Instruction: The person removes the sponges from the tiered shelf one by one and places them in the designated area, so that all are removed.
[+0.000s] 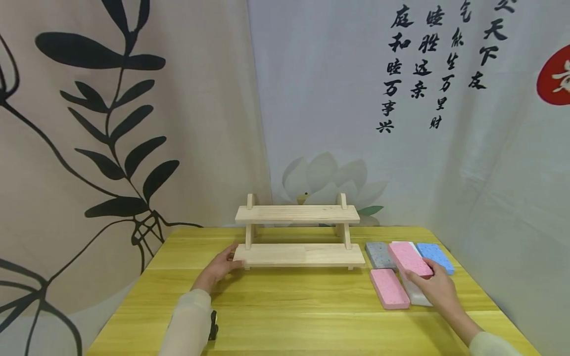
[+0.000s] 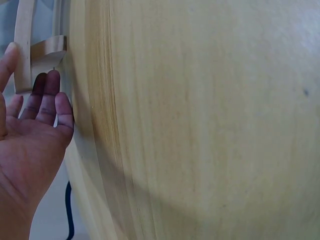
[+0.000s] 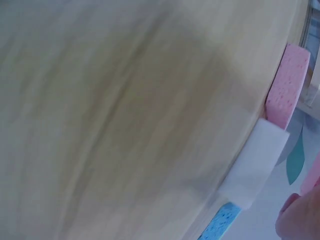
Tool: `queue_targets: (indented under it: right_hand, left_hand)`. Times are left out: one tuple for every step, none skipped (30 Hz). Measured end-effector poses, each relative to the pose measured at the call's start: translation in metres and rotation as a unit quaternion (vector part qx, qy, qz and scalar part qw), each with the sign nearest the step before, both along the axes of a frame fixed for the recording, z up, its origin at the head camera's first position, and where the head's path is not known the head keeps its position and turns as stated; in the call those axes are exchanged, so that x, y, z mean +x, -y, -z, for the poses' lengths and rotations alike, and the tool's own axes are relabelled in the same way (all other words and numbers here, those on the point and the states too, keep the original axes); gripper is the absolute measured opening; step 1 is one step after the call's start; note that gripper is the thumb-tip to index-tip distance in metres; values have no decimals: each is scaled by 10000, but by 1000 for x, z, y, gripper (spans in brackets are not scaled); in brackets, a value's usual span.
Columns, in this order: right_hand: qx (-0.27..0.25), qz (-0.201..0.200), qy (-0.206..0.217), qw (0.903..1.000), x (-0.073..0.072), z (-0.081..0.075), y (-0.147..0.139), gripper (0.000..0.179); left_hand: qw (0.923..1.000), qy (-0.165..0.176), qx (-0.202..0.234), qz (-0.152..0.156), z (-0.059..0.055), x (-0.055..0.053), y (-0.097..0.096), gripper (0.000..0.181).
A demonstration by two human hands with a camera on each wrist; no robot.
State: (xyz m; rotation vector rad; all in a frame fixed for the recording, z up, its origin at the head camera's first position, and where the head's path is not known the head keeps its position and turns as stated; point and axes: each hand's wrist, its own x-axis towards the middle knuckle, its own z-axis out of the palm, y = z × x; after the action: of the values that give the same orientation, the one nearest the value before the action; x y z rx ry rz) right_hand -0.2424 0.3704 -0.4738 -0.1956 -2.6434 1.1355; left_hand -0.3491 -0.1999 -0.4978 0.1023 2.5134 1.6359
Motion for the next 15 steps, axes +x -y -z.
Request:
queue_targets:
  right_hand:
    - [34, 26, -17, 10000, 1, 1, -2, 87]
    - [42, 37, -33, 10000, 1, 2, -5, 87]
    - [64, 42, -74, 9999, 1, 3, -7, 86]
    - [79, 37, -88, 9999, 1, 4, -10, 86]
    - [93, 47, -109, 9999, 2, 5, -13, 86]
    - [94, 38, -131, 9999, 2, 6, -16, 85]
    - [102, 50, -155, 9998, 2, 7, -19, 85]
    - [70, 48, -155, 9998, 3, 8, -23, 86]
    - [46, 48, -132, 9999, 3, 9, -26, 86]
    - [9, 55, -102, 9999, 4, 10, -30, 87]
    - [-30, 68, -75, 9999, 4, 10, -33, 87]
    - [-73, 81, -30, 9999, 5, 11, -36, 88]
    - [-100, 119, 9, 9999, 5, 11, -39, 88]
    - [-136, 129, 52, 9998, 6, 12, -42, 89]
    - [-139, 155, 92, 9997, 7, 12, -45, 89]
  left_hand:
    - [10000, -11, -16, 21, 0, 0, 1, 80]
    - [10000, -12, -8, 22, 1, -1, 1, 80]
    - [10000, -11, -17, 29, 1, -1, 1, 81]
    - [10000, -5, -9, 26, 2, -2, 2, 81]
    - [10000, -17, -26, 50, 2, -2, 2, 82]
    - [10000, -27, -45, 68, 2, -2, 2, 82]
    - [9999, -38, -66, 79, 3, -2, 2, 83]
    - [10000, -30, -60, 74, 3, -2, 3, 82]
    - [9999, -33, -67, 73, 3, -2, 3, 82]
    - [9999, -34, -65, 84, 3, -2, 2, 82]
    - [9999, -37, -61, 90, 3, -2, 2, 82]
    - [9999, -43, -51, 97, 2, -2, 2, 82]
    - [9999, -48, -37, 103, 2, -1, 2, 82]
    - [9999, -47, -19, 105, 2, -1, 2, 81]
    - [9999, -52, -11, 110, 1, -1, 2, 81]
